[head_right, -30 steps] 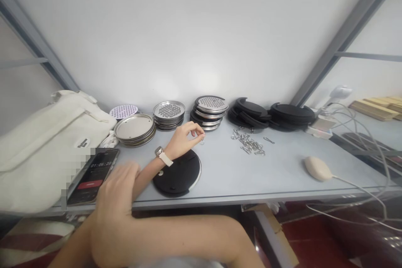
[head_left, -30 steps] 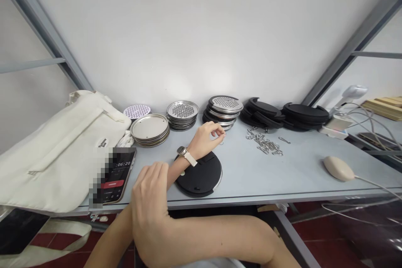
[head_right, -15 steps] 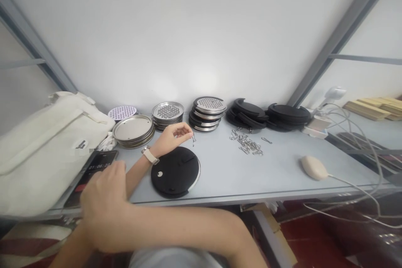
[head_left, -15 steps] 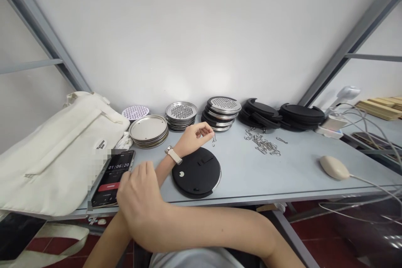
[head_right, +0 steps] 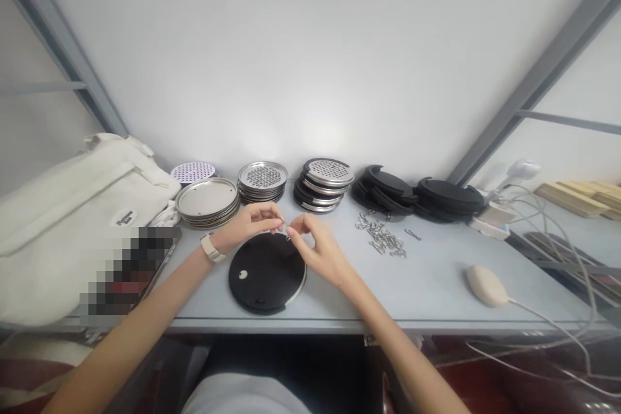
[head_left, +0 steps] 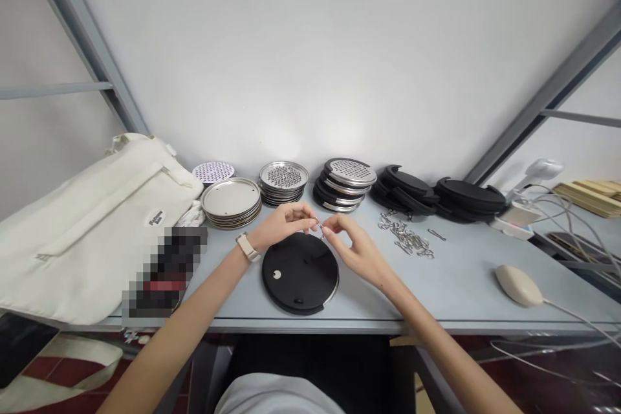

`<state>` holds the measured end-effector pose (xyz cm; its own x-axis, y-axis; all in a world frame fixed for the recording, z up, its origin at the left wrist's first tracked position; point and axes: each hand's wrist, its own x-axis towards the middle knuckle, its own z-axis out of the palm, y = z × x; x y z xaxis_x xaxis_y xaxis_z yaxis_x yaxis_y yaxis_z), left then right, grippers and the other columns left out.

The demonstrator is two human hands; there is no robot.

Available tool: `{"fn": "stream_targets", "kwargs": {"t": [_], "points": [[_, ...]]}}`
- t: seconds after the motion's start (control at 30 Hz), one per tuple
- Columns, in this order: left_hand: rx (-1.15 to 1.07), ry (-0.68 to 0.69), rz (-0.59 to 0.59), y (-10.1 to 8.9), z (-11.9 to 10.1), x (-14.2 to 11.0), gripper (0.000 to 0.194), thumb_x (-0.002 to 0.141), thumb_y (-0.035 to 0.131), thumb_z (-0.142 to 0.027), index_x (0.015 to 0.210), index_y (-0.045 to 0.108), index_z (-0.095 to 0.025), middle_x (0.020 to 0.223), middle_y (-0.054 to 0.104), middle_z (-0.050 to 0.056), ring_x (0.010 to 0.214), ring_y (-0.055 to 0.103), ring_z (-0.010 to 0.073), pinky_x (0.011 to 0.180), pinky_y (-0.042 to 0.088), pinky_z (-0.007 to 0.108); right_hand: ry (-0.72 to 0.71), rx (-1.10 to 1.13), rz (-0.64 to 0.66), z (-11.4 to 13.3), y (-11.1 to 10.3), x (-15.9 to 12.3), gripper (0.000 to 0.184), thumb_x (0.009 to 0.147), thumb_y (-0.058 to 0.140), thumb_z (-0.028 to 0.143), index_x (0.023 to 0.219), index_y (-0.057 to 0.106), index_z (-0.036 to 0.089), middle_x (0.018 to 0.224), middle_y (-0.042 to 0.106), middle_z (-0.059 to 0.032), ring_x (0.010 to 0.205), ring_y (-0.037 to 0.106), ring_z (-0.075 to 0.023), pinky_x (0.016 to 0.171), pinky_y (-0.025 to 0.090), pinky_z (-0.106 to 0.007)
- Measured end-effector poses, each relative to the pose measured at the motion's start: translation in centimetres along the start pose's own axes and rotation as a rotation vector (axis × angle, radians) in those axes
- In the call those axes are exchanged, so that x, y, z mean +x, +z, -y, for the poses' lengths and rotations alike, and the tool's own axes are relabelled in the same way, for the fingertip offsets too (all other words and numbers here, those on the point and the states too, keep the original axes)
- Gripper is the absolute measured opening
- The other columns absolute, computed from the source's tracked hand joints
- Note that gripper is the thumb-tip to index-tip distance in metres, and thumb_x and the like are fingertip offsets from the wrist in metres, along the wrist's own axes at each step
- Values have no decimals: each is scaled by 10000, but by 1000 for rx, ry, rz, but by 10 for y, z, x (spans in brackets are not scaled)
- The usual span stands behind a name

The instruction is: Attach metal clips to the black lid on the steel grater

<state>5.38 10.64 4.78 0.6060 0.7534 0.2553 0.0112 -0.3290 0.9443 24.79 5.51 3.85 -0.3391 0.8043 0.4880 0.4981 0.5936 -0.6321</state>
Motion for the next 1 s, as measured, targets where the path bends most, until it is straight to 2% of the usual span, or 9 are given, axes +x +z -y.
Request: {"fn": "stream_targets", "kwargs": {"t": [0.07,0.17,0.27,0.33,0.4,0.5,0.57,0.73,1.0], "points": [[12,-28,17,3,2,1,206,825,636,-325,848,614,-122,802,659,54,723,585,123,723,466,261,30,47,16,-13,7,-8,174,957,417,281,861,534,194,825,568,-20,795,530,-158,764,424,-287],[33,-75,46,10,4,1,224,829,625,-344,846,596,-123,801,659,58,732,594,130,739,466,275,33,76,0,-17,11,-17,201,951,414,268,791,511,196,768,536,-6,754,504,-148,744,408,-274],[103,-96,64,17,7,-1,249,869,553,-379,959,546,-146,794,628,25,687,577,117,703,457,266,96,82,-13,-19,7,-21,237,950,392,285,744,473,199,723,508,5,703,480,-142,693,395,-259],[299,-72,38,19,11,-3,260,880,525,-394,1014,499,-172,721,570,-20,630,535,111,641,422,247,169,47,-6,-23,3,-23,267,945,379,302,704,440,203,677,475,18,665,458,-139,658,382,-252],[592,-5,43,21,15,-6,267,848,560,-429,938,497,-185,671,511,-39,603,484,117,601,370,242,234,3,20,-29,0,-26,286,935,377,313,672,407,206,630,441,30,627,437,-136,624,364,-249],[812,88,162,23,21,-9,343,790,612,-504,849,489,-190,713,513,-26,630,470,130,604,349,248,276,-28,58,-34,0,-31,288,936,351,315,675,404,208,603,432,37,587,418,-130,582,342,-245],[824,100,208,25,22,-9,345,800,605,-494,914,479,-194,737,517,-24,638,480,134,612,356,248,269,-39,88,-34,3,-33,283,941,338,304,684,408,209,598,437,39,572,411,-126,563,330,-243],[879,119,210,25,22,-9,304,866,536,-387,1090,465,-195,768,517,-10,670,510,150,625,363,251,226,-78,190,-32,8,-35,266,959,312,279,718,406,217,625,488,35,586,463,-135,576,334,-250],[918,178,232,23,22,-9,289,888,509,-362,1119,516,-189,829,537,12,701,511,153,648,377,253,220,-96,271,-33,5,-34,300,978,284,301,708,388,222,650,501,23,626,480,-151,608,359,-260]]}}
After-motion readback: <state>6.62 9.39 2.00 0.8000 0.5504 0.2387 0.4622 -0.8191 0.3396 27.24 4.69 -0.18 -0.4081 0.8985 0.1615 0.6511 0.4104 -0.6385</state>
